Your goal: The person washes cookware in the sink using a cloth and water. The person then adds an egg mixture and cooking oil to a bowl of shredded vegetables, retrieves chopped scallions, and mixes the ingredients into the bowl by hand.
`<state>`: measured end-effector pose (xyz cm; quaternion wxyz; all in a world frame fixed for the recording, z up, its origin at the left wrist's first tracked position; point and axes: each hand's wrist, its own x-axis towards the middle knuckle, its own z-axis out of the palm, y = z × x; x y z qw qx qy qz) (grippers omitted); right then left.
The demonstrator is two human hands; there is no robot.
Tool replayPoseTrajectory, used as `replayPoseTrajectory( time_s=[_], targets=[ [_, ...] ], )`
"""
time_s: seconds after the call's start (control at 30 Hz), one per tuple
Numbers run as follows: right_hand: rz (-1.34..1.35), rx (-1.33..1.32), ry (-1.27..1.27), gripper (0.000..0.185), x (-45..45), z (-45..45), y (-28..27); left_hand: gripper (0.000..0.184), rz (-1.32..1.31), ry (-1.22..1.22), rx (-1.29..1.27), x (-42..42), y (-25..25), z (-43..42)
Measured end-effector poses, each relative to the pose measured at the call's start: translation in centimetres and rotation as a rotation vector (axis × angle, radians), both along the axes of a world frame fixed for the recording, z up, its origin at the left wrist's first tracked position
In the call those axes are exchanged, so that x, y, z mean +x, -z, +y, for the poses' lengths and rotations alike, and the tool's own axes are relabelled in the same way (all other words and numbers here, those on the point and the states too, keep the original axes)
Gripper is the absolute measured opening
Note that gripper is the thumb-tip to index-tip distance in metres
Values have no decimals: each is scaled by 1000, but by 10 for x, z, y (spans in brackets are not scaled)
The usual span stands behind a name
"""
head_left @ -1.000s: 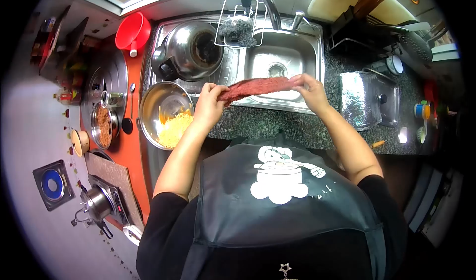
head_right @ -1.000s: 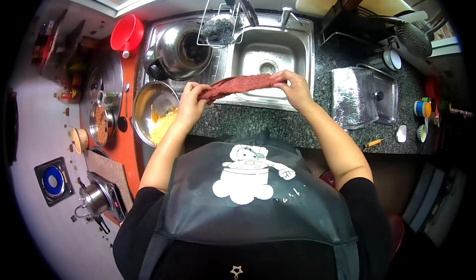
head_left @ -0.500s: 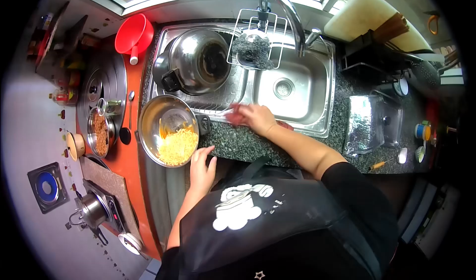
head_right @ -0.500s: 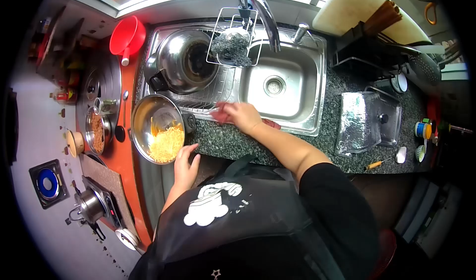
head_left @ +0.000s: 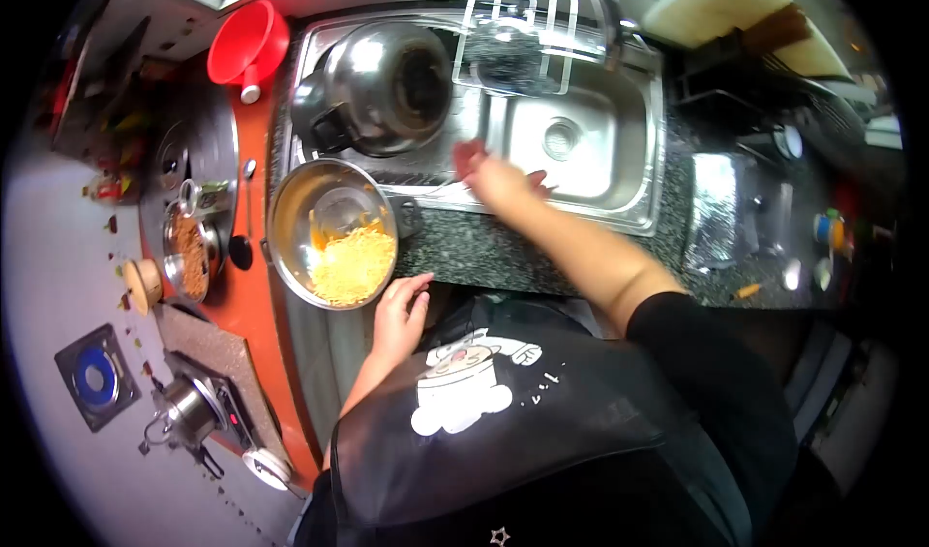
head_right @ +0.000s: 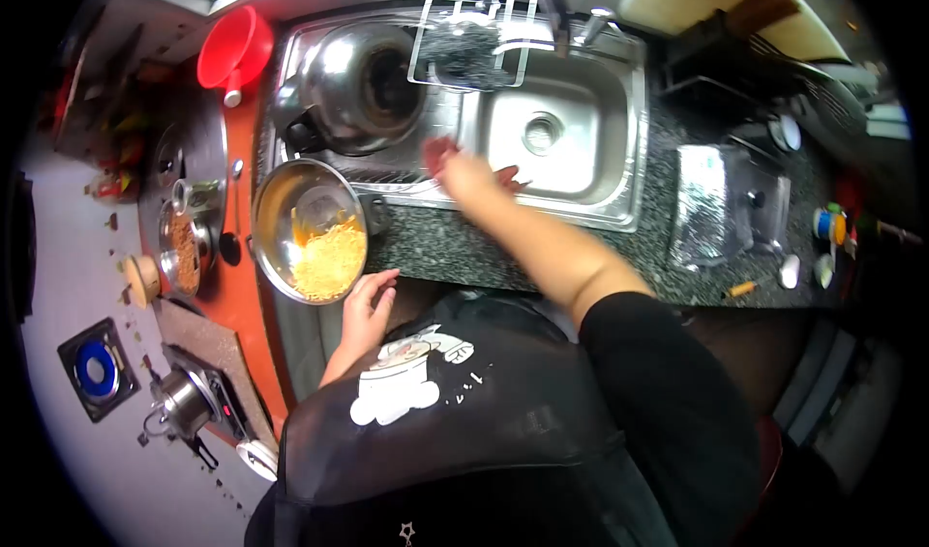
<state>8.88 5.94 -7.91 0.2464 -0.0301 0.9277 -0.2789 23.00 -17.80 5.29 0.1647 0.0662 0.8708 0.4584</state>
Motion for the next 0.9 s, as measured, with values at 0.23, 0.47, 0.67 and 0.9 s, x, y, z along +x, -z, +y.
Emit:
replayPoseTrajectory(
  time_s=[0.23,0.47,0.67,0.9],
  targets=[
    [170,450,136,52,116,85,-37,32,63,346,15,-37,-19,51],
    [669,701,234,34,153,258,-28,31,62,347,-21,-47,-13,75],
    [998,586,468,22,42,294,-36,30,14,338,-103,-33,0,98],
    [431,146,666,26,104,267,-12,32,1,461,-55,-38,-2,169]
  ],
)
